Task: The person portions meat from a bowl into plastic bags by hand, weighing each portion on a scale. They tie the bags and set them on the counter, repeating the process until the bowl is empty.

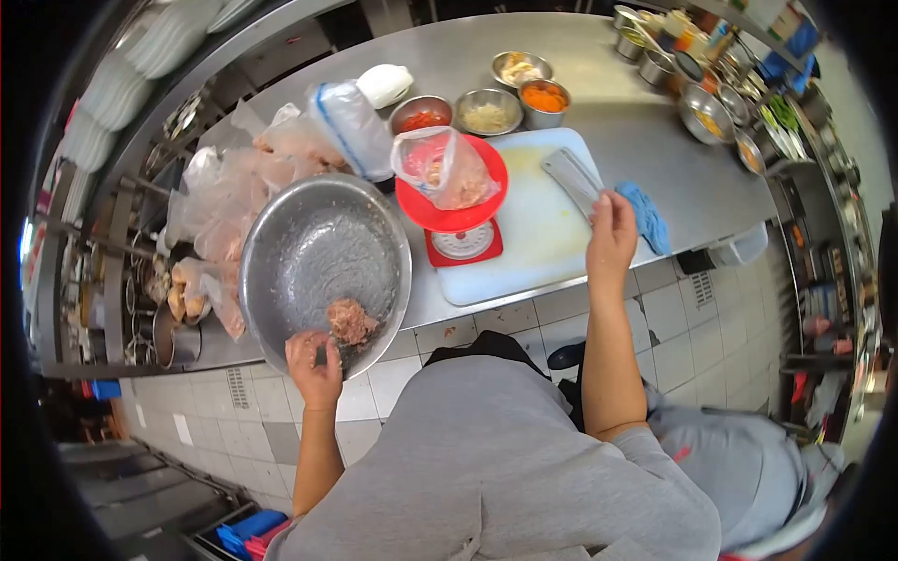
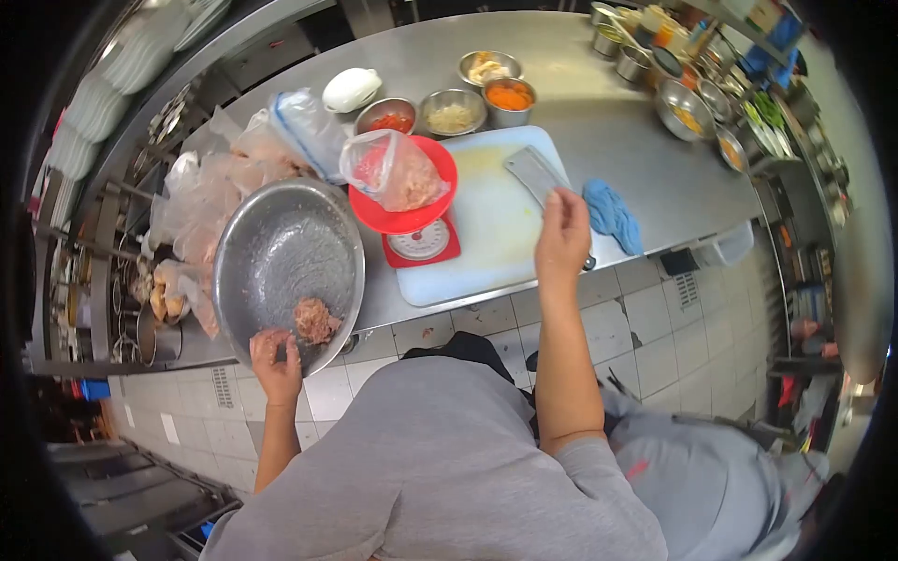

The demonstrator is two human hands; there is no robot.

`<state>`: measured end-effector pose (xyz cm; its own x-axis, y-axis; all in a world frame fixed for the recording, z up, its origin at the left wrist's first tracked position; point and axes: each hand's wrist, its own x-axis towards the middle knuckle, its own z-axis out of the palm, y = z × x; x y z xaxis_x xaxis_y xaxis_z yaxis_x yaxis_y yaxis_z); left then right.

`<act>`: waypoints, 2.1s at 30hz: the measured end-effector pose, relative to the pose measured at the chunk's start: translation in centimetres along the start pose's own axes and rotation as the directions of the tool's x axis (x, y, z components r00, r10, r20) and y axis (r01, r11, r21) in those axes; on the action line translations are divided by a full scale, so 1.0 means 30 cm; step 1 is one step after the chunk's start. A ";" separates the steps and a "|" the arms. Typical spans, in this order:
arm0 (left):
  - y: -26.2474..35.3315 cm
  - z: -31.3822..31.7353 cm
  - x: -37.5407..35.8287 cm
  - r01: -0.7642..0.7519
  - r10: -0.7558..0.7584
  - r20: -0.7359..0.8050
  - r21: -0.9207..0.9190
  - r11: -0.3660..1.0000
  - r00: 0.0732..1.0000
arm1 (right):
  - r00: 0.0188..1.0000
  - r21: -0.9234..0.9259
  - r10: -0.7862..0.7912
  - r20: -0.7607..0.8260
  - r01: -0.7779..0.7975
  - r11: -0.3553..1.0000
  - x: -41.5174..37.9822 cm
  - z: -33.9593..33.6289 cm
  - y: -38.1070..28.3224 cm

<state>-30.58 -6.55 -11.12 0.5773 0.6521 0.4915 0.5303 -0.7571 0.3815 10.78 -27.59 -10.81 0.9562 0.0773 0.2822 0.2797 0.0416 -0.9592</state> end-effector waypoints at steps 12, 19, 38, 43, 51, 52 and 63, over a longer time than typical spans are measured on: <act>0.037 0.005 0.069 -0.026 0.007 -0.091 -0.203 0.979 0.996 | 0.612 -0.443 -0.539 0.579 0.791 0.422 -0.113 0.457 -0.373; -0.195 -0.182 0.134 0.014 -0.048 -0.183 -0.186 0.982 0.982 | 0.730 -0.481 0.057 0.681 0.388 0.786 0.040 0.569 -0.302; -0.662 -0.278 -0.042 0.305 -0.357 -0.279 -0.214 0.928 0.891 | 0.693 -0.677 0.095 0.714 0.651 0.343 -0.083 0.646 -0.458; -0.741 -0.285 -0.130 0.373 -0.408 -0.272 -0.172 0.912 0.872 | 0.786 -0.707 -0.019 0.618 0.566 0.424 0.016 0.585 -0.464; -0.736 -0.301 -0.100 0.473 -0.532 -0.162 -0.298 0.829 0.831 | 0.835 -0.741 -0.412 0.363 0.527 0.416 0.236 0.414 -0.432; -0.728 -0.296 -0.090 0.473 -0.528 -0.161 -0.284 0.834 0.834 | 0.831 -0.761 -0.406 0.380 0.530 0.374 0.247 0.411 -0.415; -0.673 -0.279 -0.119 0.445 -0.495 -0.120 -0.295 0.845 0.860 | 0.892 -0.802 -0.038 0.450 0.422 0.423 0.178 0.456 -0.287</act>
<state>-48.53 6.06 -14.03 0.1594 0.9311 0.3281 0.5219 -0.3616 0.7726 12.31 -13.90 -0.78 0.8040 0.5154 0.2967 0.5909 -0.7485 -0.3010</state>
